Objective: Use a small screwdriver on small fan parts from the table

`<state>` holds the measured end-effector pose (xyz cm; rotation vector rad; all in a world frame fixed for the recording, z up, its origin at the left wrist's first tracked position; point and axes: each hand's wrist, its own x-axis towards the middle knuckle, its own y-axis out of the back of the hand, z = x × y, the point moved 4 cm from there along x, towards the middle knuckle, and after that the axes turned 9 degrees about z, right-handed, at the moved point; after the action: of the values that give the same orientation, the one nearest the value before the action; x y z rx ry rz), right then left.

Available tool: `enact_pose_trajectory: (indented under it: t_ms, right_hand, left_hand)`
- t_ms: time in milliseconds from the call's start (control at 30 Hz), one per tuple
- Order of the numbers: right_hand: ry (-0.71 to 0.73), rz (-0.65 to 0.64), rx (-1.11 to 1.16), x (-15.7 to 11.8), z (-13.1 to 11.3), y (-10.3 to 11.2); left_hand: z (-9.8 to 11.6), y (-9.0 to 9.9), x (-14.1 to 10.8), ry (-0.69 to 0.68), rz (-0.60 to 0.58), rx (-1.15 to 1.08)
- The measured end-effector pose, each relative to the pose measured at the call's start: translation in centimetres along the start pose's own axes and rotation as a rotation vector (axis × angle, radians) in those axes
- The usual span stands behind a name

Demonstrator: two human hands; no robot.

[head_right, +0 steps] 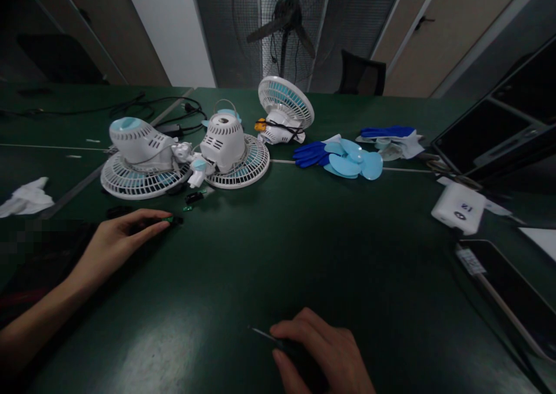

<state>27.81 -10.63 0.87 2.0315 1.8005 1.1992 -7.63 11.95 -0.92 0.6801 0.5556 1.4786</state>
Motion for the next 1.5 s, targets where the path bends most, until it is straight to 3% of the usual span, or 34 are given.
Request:
enact_pose_trajectory:
  t_ms: [133,333,467,567,700,867,1233,1500]
  right_hand:
    - [0.029,0.015,0.024,0.3,0.1,-0.1]
    - [0.017,0.021,0.003,0.4,0.0,-0.2]
    - [0.001,0.005,-0.017,0.1,0.1,-0.2]
    - [-0.007,-0.009,-0.004,-0.1,0.2,-0.4]
    - [-0.01,-0.054,0.028,-0.1,0.3,-0.8]
    - [-0.004,-0.095,0.033,-0.3,0.3,-1.2]
    - [0.033,-0.131,0.021,-0.5,0.2,-1.6]
    - [0.047,-0.058,0.107,0.1,-0.2,-1.2]
  left_hand:
    - [0.5,-0.1,-0.1,-0.009,0.009,0.012]
    - [0.7,-0.2,0.0,-0.128,0.014,-0.027]
    - [1.6,-0.7,-0.6,-0.238,-0.086,-0.054]
    - [4.0,-2.6,-3.0,-0.335,-0.258,-0.08]
    - [8.1,-6.1,-8.3,-0.494,-0.443,-0.135]
    - [10.6,-8.7,-12.8,-0.608,-0.517,-0.186]
    - [10.6,-8.7,-12.9,-0.576,-0.561,-0.193]
    - [11.3,-8.4,-12.8,-0.577,-0.601,-0.177]
